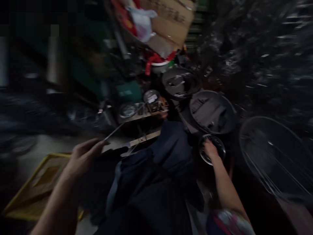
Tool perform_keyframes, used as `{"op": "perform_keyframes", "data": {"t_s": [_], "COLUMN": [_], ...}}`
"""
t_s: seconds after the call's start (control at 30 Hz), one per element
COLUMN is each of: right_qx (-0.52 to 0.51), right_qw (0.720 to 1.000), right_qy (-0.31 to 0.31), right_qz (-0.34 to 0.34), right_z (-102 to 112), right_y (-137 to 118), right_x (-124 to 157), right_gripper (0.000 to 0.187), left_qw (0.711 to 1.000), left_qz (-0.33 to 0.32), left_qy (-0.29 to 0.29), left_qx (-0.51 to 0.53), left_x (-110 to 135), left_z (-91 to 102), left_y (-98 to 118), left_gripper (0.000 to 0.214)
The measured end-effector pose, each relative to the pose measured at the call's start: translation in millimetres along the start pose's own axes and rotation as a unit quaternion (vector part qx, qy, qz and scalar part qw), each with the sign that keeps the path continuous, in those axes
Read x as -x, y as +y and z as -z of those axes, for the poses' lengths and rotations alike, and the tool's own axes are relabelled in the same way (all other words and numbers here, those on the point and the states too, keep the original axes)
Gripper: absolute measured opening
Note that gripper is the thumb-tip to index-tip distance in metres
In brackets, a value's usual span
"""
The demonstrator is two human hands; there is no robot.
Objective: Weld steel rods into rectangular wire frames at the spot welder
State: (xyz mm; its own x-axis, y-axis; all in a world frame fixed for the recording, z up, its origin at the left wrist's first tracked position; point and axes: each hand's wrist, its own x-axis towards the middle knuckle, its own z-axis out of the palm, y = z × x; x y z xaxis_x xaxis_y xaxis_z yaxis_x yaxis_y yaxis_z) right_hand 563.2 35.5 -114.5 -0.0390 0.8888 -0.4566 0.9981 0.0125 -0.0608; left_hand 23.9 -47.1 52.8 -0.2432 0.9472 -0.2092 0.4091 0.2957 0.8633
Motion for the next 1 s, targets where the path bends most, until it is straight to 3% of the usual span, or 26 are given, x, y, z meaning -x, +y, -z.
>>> {"op": "perform_keyframes", "data": {"t_s": [0.13,0.3,0.37,0.5,0.6,0.7,0.83,0.93,1.0], "right_qx": [0.010,-0.102,-0.141,-0.162,-0.178,-0.202,-0.246,-0.316,-0.381], "right_qw": [0.999,0.984,0.976,0.961,0.962,0.970,0.965,0.945,0.919], "right_qy": [0.043,0.143,0.164,0.215,0.191,0.117,0.056,0.076,0.102], "right_qz": [0.017,-0.036,-0.020,0.054,0.081,0.063,0.070,0.033,0.028], "right_z": [-7,-16,-7,19,27,21,26,57,83], "right_y": [20,40,24,-39,-79,-88,-76,-89,-123], "right_x": [-4,-7,-6,1,10,22,36,37,32], "right_gripper": [0.032,0.032,0.036,0.044,0.037,0.030,0.033,0.039,0.043], "left_qw": [0.999,0.996,0.995,0.993,0.991,0.989,0.988,0.988,0.988], "left_qz": [-0.004,-0.017,-0.025,-0.040,-0.043,-0.042,-0.049,-0.063,-0.072], "left_qy": [0.002,0.004,0.007,0.024,0.041,0.051,0.060,0.064,0.068], "left_qx": [0.054,0.093,0.100,0.109,0.119,0.130,0.134,0.129,0.123], "left_x": [-6,-5,-6,-10,-10,-9,-6,-4,-1], "left_z": [6.1,8.9,8.9,9.0,10.0,12.6,17.2,18.5,17.5], "left_y": [-10,-18,-24,-36,-42,-47,-52,-55,-56], "left_gripper": [0.037,0.035,0.035,0.035,0.034,0.033,0.032,0.032,0.033]}}
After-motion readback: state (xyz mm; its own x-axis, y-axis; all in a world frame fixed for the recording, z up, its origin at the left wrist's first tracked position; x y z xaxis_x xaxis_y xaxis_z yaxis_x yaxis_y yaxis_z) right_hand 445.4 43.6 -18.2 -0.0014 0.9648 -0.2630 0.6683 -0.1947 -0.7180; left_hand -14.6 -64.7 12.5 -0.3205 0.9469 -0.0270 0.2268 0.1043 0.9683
